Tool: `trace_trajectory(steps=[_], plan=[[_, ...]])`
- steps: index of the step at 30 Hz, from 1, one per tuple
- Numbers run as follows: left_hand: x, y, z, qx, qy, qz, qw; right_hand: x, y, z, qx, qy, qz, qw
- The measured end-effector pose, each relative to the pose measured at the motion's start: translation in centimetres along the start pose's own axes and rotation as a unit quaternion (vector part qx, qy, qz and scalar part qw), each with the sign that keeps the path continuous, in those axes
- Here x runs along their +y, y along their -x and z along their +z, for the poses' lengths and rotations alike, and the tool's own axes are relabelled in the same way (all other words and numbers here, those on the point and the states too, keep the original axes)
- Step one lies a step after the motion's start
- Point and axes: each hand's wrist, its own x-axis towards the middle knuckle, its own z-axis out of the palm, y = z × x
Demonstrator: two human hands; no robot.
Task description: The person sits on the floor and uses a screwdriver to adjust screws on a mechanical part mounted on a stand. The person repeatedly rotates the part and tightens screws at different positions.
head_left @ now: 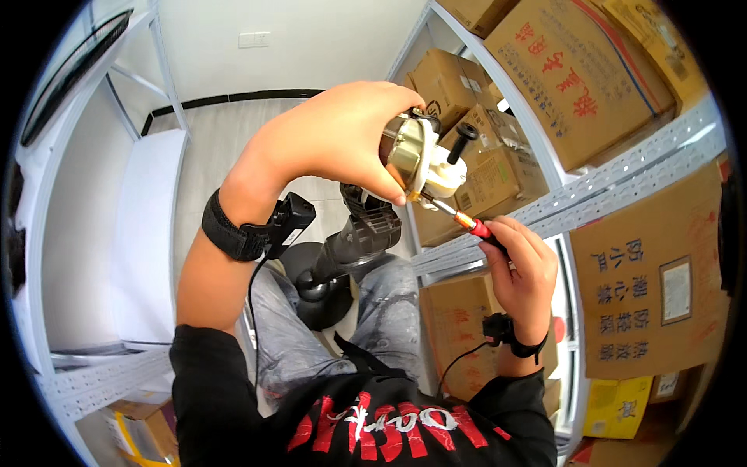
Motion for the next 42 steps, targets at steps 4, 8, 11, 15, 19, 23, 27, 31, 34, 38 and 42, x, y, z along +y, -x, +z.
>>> trace_trajectory(steps=[4, 8, 11, 15, 19, 23, 27, 31, 34, 38, 42], plan=[[0.4, -0.7, -1.0, -0.059, 0.062, -0.040, 0.996, -0.3, -0.1, 0.5, -0.024, -0.010, 0.018, 0.999], [0.5, -0.6, -1.9, -0.024, -0.082, -0.015, 0.996, -0.7, -0.3, 0.0, -0.012, -0.088, 0.038, 0.995], [2.1, -0.3, -1.7, 0.008, -0.154, -0.023, 0.988, 0.4, -0.2, 0.5, 0.042, -0.066, -0.020, 0.997], [3.0, 0.4, -0.7, -0.031, -0.069, -0.045, 0.996, 1.0, -0.1, 0.5, 0.110, -0.001, -0.079, 0.991], [2.0, 0.3, -0.3, -0.027, -0.031, -0.071, 0.997, 0.7, 0.4, 1.1, 0.089, -0.032, -0.057, 0.994], [2.0, -0.1, -0.2, -0.035, -0.010, -0.084, 0.996, 0.6, 0.1, 1.1, 0.070, -0.098, -0.024, 0.992], [2.1, 0.0, -0.1, -0.029, -0.006, -0.066, 0.997, 1.0, 0.4, 0.6, 0.062, -0.067, -0.051, 0.994], [1.9, 0.1, 0.3, -0.011, 0.002, -0.059, 0.998, 1.2, 0.1, 0.7, 0.061, -0.068, -0.071, 0.993], [1.5, 0.2, 0.3, -0.007, 0.011, -0.072, 0.997, 1.9, -0.2, 1.1, 0.016, -0.091, -0.040, 0.995], [1.4, 0.2, 0.2, -0.008, 0.023, -0.089, 0.996, 1.7, -0.2, 1.7, 0.024, -0.144, 0.005, 0.989], [1.6, 0.2, 0.5, -0.002, 0.070, -0.122, 0.990, 1.0, -0.5, 2.4, 0.116, -0.129, -0.008, 0.985]])
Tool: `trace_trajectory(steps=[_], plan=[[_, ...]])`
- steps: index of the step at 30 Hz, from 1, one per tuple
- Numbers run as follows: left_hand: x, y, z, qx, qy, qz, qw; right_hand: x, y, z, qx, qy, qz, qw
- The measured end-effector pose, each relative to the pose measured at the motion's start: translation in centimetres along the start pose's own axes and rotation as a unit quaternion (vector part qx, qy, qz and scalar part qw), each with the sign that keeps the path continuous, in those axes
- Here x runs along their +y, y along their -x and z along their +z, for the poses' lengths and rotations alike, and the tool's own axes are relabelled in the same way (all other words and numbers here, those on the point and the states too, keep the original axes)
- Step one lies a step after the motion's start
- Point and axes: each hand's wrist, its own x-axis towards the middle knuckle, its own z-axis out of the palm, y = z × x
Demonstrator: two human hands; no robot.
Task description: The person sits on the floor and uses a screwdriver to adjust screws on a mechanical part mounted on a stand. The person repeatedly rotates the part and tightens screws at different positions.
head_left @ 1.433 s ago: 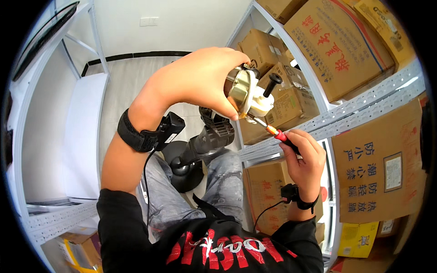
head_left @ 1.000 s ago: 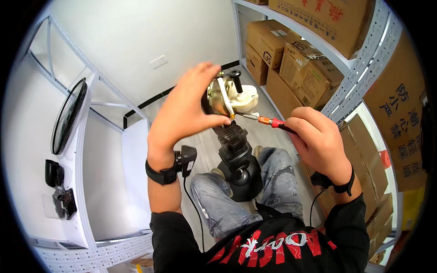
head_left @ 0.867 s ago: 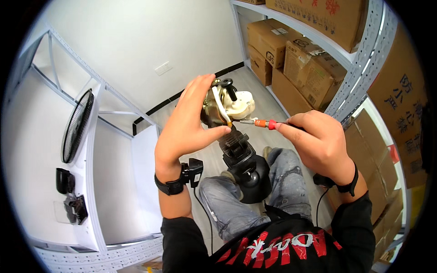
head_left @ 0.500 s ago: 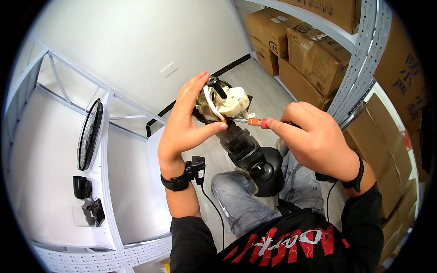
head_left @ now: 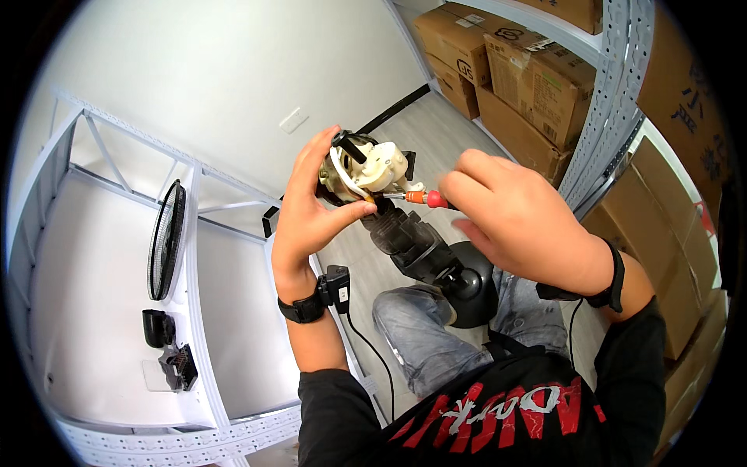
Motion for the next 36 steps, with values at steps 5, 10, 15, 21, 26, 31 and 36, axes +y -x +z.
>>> trace_trajectory(steps=[5, 10, 15, 21, 26, 31, 36], plan=[[-0.2, 0.3, 0.0, 0.005, -0.069, 0.019, 0.997, 0.6, 0.0, -1.0, -0.050, 0.049, -0.010, 0.997], [-0.4, 0.0, 0.1, 0.000, -0.029, 0.013, 0.999, 1.2, -0.4, -0.7, -0.077, 0.009, 0.026, 0.997], [-0.2, 0.2, 0.3, 0.010, -0.002, -0.003, 1.000, 0.6, -0.5, -0.3, 0.014, 0.013, -0.032, 0.999], [-0.3, 0.4, 0.2, 0.014, 0.017, -0.008, 1.000, 1.5, -0.3, -0.2, -0.069, -0.007, 0.029, 0.997], [-0.6, 0.3, 0.1, 0.009, 0.014, 0.005, 1.000, 0.6, -0.3, -0.4, -0.044, -0.042, 0.055, 0.997], [-0.5, 0.4, -0.1, -0.001, -0.003, 0.025, 1.000, 0.4, -0.5, -0.8, -0.020, 0.035, -0.044, 0.998], [-0.3, 0.6, -0.2, -0.005, 0.015, 0.021, 1.000, -0.3, 0.1, -0.2, -0.066, 0.029, 0.035, 0.997]])
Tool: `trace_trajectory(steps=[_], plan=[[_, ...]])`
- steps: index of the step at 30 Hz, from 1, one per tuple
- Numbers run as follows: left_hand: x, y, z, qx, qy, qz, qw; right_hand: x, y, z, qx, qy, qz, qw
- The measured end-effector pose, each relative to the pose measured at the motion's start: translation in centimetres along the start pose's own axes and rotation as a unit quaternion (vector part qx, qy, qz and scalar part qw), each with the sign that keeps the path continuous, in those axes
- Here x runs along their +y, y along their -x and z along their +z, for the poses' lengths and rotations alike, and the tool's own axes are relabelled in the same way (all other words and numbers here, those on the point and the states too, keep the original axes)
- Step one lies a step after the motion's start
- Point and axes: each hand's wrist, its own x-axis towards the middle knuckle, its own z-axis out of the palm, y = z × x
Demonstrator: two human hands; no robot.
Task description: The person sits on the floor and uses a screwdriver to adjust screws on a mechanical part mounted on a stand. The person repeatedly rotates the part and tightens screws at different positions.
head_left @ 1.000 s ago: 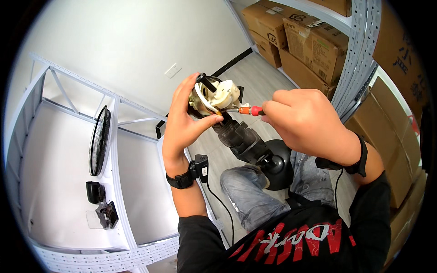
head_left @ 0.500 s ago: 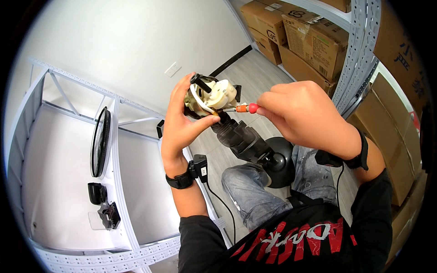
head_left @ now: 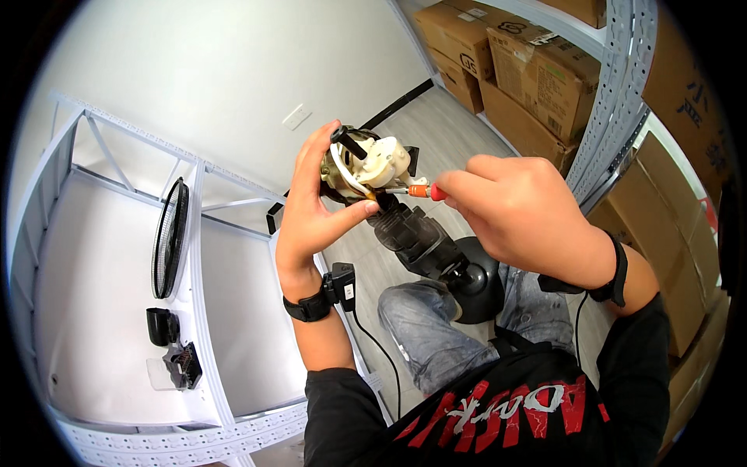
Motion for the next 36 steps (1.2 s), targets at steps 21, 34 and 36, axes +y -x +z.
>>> trace_trajectory(steps=[21, 34, 36], plan=[[0.2, 0.0, 0.2, 0.012, -0.004, 0.003, 1.000, -0.9, -0.3, -0.3, 0.023, -0.028, -0.008, 0.999], [0.4, 0.1, 0.1, 0.014, -0.024, -0.001, 1.000, -0.7, -0.4, -0.3, -0.010, -0.044, 0.002, 0.999], [0.4, 0.1, 0.2, 0.013, -0.021, 0.003, 1.000, -0.8, -0.5, -0.1, 0.022, 0.004, -0.033, 0.999]])
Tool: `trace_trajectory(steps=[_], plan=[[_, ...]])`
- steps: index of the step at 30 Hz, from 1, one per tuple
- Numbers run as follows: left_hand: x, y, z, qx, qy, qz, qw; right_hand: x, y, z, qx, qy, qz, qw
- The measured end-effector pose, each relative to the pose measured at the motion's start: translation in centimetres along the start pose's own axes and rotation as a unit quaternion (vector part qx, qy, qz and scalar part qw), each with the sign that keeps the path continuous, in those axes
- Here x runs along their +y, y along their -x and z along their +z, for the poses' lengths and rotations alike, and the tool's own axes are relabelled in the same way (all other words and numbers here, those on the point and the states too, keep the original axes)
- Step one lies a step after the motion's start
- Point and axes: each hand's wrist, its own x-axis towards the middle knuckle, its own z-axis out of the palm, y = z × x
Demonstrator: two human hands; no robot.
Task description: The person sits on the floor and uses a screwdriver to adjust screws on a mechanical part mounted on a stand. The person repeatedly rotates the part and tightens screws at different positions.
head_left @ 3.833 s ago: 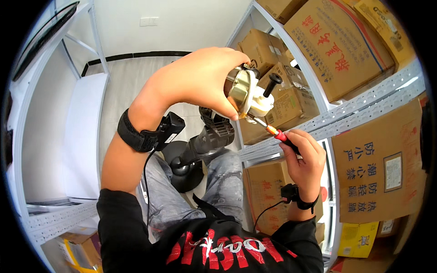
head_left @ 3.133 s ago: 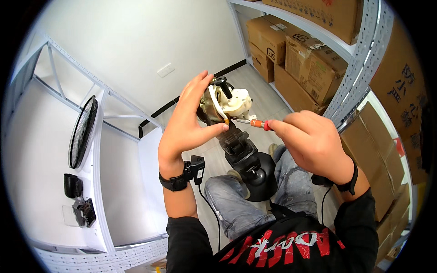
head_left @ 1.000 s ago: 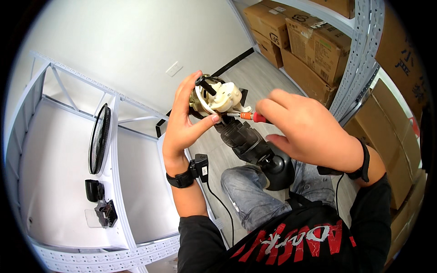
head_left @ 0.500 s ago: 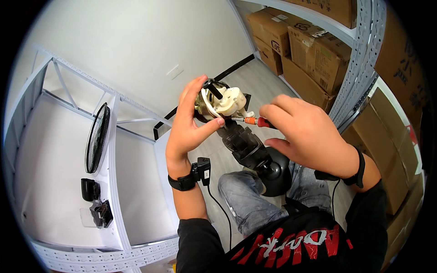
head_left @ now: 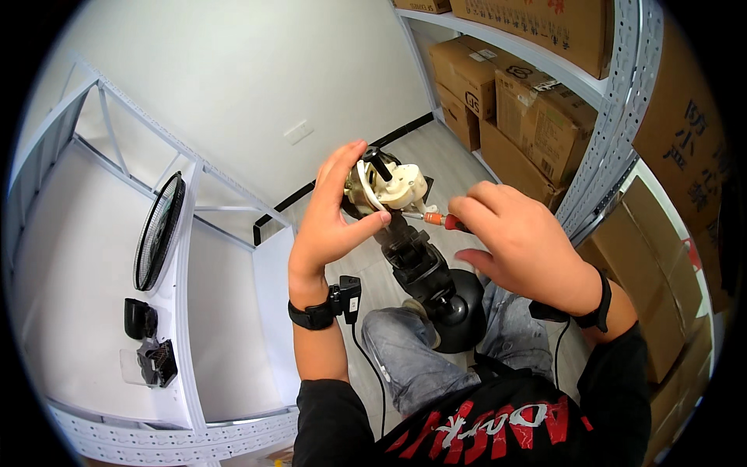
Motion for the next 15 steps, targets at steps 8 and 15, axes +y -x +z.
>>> trace_trajectory(steps=[8, 15], plan=[[-0.4, 0.0, -0.1, 0.006, -0.007, 0.006, 1.000, 0.8, 0.0, 0.0, -0.012, -0.048, 0.020, 0.999], [-0.6, 0.2, 0.0, 0.012, -0.005, 0.020, 1.000, -0.6, 0.1, 0.4, 0.015, -0.008, 0.030, 0.999]])
